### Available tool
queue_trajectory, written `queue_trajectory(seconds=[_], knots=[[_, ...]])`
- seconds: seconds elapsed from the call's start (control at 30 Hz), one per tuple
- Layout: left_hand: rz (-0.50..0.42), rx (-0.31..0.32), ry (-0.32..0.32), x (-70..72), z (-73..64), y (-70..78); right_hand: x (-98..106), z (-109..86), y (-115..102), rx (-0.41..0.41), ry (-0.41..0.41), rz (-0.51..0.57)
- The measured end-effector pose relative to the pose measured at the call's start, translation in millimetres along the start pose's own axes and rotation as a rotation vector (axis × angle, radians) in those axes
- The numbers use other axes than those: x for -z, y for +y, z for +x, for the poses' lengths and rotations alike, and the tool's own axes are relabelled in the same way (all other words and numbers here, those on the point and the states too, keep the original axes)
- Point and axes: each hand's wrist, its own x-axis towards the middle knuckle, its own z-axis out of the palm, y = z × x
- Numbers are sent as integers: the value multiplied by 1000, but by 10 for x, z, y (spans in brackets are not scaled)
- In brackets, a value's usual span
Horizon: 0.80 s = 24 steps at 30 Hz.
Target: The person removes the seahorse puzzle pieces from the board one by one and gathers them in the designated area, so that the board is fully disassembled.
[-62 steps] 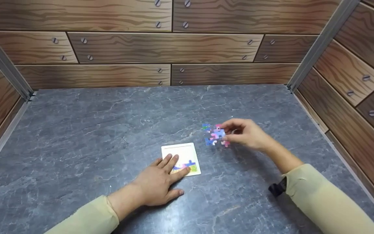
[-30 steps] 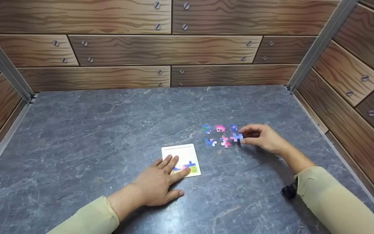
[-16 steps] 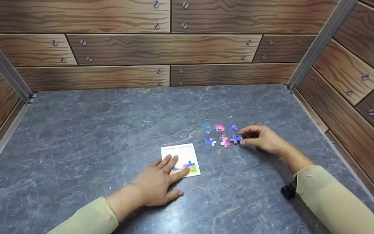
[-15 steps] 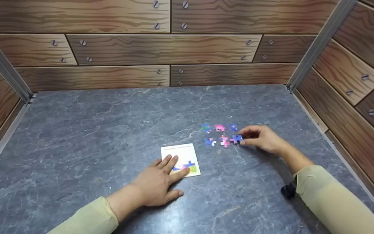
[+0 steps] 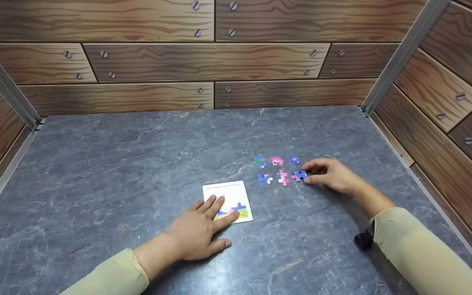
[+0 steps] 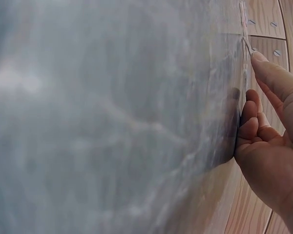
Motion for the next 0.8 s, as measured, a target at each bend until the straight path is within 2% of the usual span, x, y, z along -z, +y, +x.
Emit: queue_trajectory(seconds=[0.53,0.8], knots=[[-13,2,-12,4,0,1,0,-13,0,45,7,-73],[-18,0,-5,-5,9,-8,9,-12,0,24,4,-99]])
